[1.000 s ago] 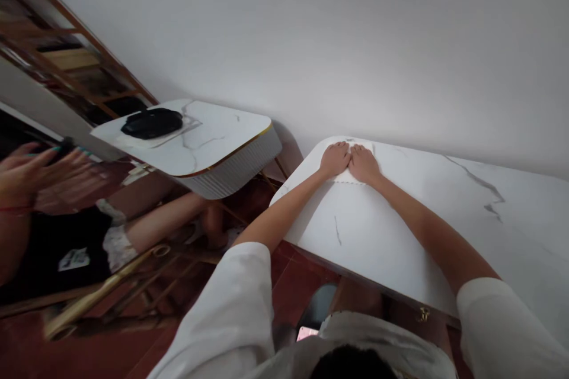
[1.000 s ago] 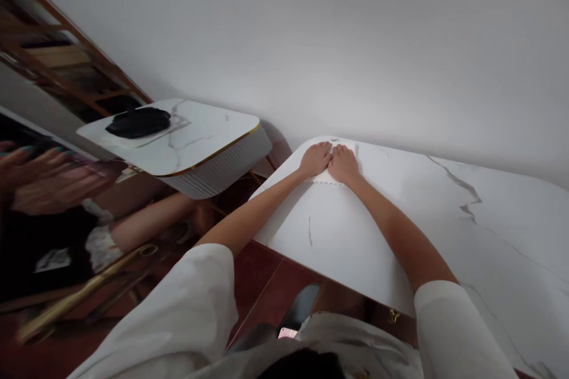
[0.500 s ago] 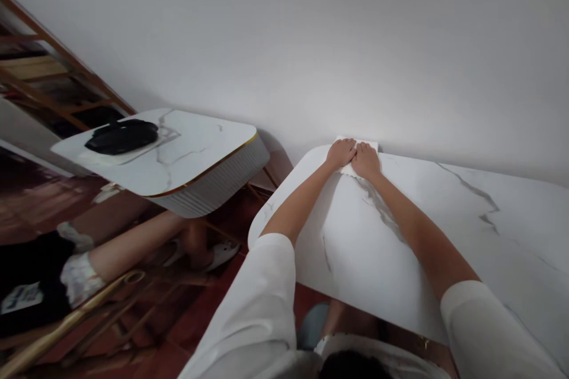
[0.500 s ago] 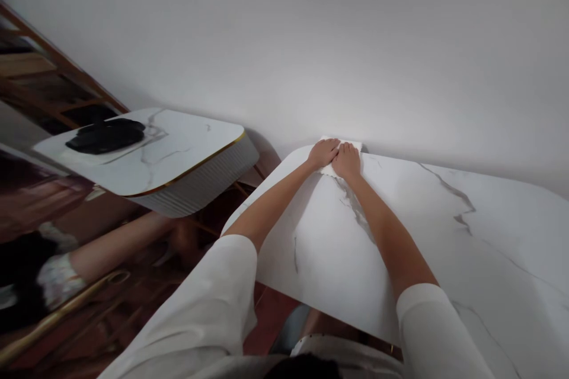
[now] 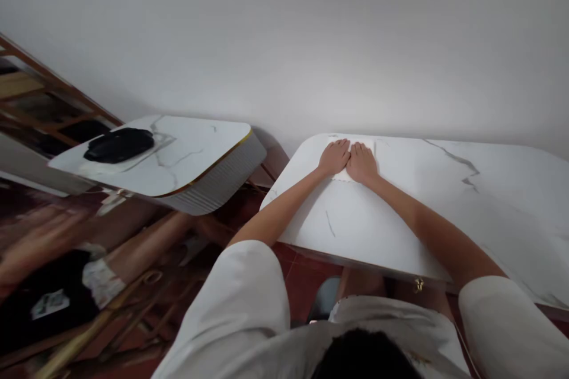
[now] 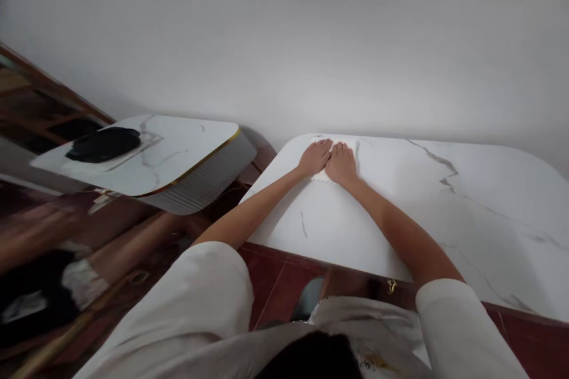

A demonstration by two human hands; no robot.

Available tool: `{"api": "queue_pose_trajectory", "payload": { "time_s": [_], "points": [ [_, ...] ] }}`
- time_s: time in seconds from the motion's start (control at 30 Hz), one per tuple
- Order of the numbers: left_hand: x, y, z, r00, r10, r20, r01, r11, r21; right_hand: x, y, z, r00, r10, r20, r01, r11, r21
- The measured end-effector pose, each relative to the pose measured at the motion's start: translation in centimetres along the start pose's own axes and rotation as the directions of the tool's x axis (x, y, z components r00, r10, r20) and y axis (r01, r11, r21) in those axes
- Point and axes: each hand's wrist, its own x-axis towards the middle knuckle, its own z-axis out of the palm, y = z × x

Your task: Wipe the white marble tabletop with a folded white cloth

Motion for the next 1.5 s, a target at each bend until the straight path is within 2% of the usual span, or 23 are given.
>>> {"api": "queue_pose_trajectory", "payload": {
  "time_s": [0.17, 0.5, 0.63, 0.77, 0.93, 1.1, 1.27, 1.5],
  "points": [
    [-4.4, 1.4, -1.0, 0.998, -0.059, 0.017, 0.058, 0.998, 0.021, -3.6, -1.7, -0.7, 0.998, -0.056, -0.02, 0.057, 0.998, 0.022],
    [-13.1, 4.5, -2.9, 0.991, -0.135, 0.004, 0.134, 0.989, 0.061, -11.0, -5.0, -2.4, 0.991, -0.12, 0.063, 0.117, 0.992, 0.043],
    [-15.5, 6.3, -3.5, 0.983, -0.184, 0.015, 0.183, 0.982, 0.048, -13.5, -5.3, -3.2, 0.985, -0.15, 0.085, 0.144, 0.987, 0.077],
    [-16.7, 8.4, -3.7, 0.978, -0.207, 0.035, 0.207, 0.978, 0.02, -15.7, -4.4, -3.7, 0.979, -0.182, 0.09, 0.174, 0.98, 0.093],
    [-15.9, 10.3, -3.7, 0.976, -0.207, 0.07, 0.209, 0.977, -0.028, -16.6, -2.3, -4.1, 0.979, -0.188, 0.08, 0.182, 0.98, 0.081],
    [-13.3, 11.1, -3.4, 0.978, -0.182, 0.098, 0.188, 0.98, -0.061, -15.5, -0.2, -4.1, 0.983, -0.167, 0.08, 0.165, 0.986, 0.037],
    [-9.8, 10.8, -2.6, 0.988, -0.141, 0.055, 0.146, 0.984, -0.101, -12.6, 2.3, -3.5, 0.982, -0.187, 0.021, 0.187, 0.982, -0.014],
    [-4.4, 8.7, -0.9, 0.991, -0.131, -0.025, 0.126, 0.983, -0.136, -6.8, 4.7, -2.7, 0.979, -0.198, 0.053, 0.2, 0.978, -0.054]
  ]
}}
